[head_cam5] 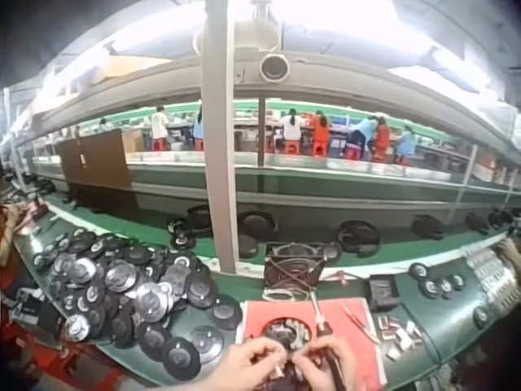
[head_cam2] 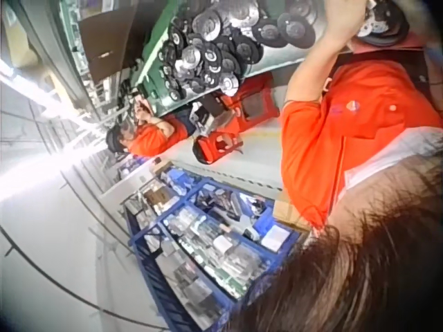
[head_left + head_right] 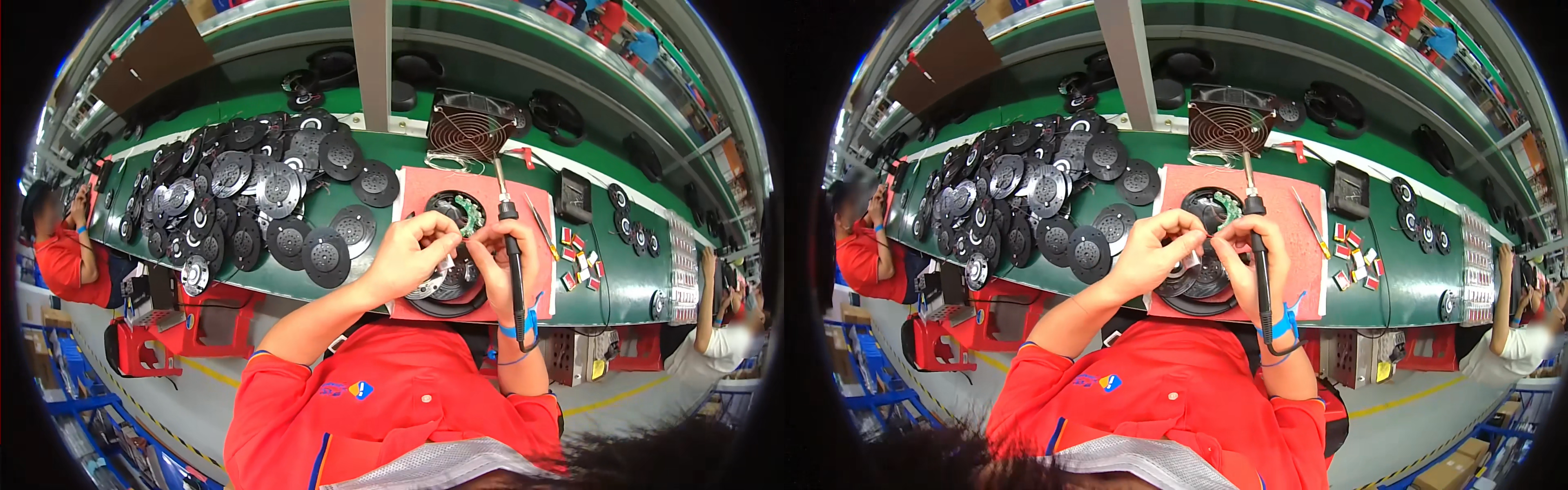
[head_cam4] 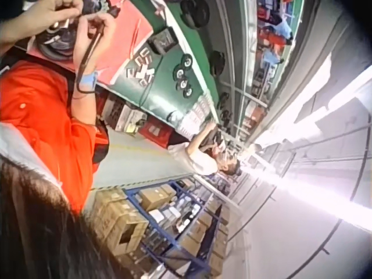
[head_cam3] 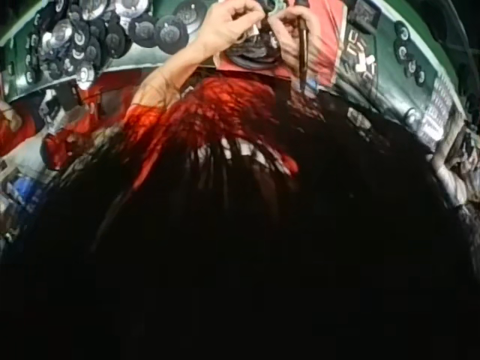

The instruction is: Soldering electronic components and wires onto headphone units at an assembly station.

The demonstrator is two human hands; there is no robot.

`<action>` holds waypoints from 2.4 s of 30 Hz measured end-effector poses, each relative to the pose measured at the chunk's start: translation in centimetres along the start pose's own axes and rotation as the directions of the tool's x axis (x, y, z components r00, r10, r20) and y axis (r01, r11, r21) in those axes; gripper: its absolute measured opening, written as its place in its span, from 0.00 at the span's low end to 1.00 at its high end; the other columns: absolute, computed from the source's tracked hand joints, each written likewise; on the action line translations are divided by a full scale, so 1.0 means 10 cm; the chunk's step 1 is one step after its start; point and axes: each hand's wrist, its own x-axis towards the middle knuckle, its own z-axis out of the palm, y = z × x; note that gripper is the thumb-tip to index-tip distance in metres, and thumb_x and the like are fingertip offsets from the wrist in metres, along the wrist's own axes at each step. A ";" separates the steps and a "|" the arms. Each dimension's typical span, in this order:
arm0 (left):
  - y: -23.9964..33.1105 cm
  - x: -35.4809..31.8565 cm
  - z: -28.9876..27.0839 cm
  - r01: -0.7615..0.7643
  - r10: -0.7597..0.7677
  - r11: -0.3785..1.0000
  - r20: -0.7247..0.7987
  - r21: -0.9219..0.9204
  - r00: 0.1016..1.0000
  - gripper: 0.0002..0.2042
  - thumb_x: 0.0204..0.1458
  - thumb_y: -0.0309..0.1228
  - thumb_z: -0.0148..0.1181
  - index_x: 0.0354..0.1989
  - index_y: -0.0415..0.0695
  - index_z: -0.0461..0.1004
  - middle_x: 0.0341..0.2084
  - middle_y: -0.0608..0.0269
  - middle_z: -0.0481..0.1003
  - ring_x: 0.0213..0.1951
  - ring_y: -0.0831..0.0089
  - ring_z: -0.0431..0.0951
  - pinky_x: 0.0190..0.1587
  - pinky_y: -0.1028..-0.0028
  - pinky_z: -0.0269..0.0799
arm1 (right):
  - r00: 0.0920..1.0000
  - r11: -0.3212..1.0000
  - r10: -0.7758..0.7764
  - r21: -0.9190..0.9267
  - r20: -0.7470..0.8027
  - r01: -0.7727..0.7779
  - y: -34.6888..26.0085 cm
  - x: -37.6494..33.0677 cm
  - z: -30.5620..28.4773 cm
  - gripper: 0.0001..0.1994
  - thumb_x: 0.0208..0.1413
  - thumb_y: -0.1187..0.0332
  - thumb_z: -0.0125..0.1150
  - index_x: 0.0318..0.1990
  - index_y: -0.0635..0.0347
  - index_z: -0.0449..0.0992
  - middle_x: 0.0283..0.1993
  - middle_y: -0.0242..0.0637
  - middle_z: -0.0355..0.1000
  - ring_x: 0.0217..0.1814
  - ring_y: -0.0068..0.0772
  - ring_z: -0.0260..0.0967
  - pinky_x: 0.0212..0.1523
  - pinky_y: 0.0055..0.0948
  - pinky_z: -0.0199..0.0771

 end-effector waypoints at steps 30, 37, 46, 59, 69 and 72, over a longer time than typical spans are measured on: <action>-0.11 0.58 -0.15 -0.315 0.266 0.633 0.184 0.707 0.946 0.04 0.40 0.26 0.58 0.20 0.39 0.77 0.26 0.58 0.76 0.39 0.60 0.74 0.42 0.65 0.68 | 0.972 0.865 -0.236 -0.457 -0.005 0.208 -0.26 -0.01 -0.51 0.13 0.62 0.64 0.52 0.44 0.66 0.71 0.23 0.38 0.72 0.23 0.23 0.67 0.26 0.22 0.66; -0.19 0.60 -0.17 -0.369 0.324 0.617 0.204 0.695 0.924 0.03 0.39 0.25 0.60 0.21 0.38 0.76 0.44 0.60 0.72 0.52 0.58 0.64 0.56 0.62 0.57 | 0.853 0.750 -0.509 -0.427 0.116 0.506 -0.27 0.27 -0.49 0.28 0.62 0.47 0.45 0.26 0.66 0.75 0.17 0.35 0.66 0.18 0.26 0.57 0.19 0.25 0.51; -0.18 0.58 -0.15 -0.358 0.331 0.598 0.187 0.717 0.925 0.03 0.39 0.25 0.60 0.22 0.39 0.76 0.43 0.62 0.72 0.52 0.59 0.64 0.56 0.62 0.56 | 0.908 0.832 -0.379 -0.363 0.180 0.419 -0.13 0.29 -0.38 0.22 0.61 0.59 0.48 0.18 0.63 0.73 0.13 0.31 0.62 0.15 0.25 0.54 0.17 0.26 0.48; -0.17 0.58 -0.15 -0.347 0.325 0.580 0.182 0.737 0.928 0.03 0.40 0.25 0.61 0.21 0.39 0.76 0.44 0.63 0.72 0.53 0.59 0.64 0.56 0.61 0.56 | 0.918 0.839 -0.337 -0.374 0.209 0.394 -0.06 0.30 -0.34 0.19 0.58 0.60 0.52 0.19 0.64 0.75 0.13 0.32 0.62 0.15 0.25 0.54 0.16 0.26 0.49; -0.18 0.57 -0.14 -0.342 0.326 0.574 0.175 0.744 0.929 0.03 0.41 0.26 0.61 0.21 0.39 0.76 0.44 0.62 0.73 0.53 0.60 0.64 0.56 0.62 0.56 | 0.914 0.834 -0.355 -0.375 0.198 0.405 -0.05 0.30 -0.33 0.18 0.57 0.62 0.51 0.19 0.64 0.75 0.13 0.33 0.63 0.14 0.26 0.54 0.16 0.26 0.49; -0.18 0.57 -0.14 -0.348 0.339 0.573 0.172 0.742 0.925 0.03 0.41 0.26 0.61 0.21 0.39 0.76 0.45 0.63 0.73 0.52 0.60 0.65 0.56 0.62 0.56 | 0.915 0.832 -0.351 -0.382 0.200 0.403 -0.06 0.30 -0.33 0.18 0.57 0.62 0.51 0.19 0.64 0.75 0.13 0.33 0.63 0.14 0.26 0.54 0.16 0.26 0.49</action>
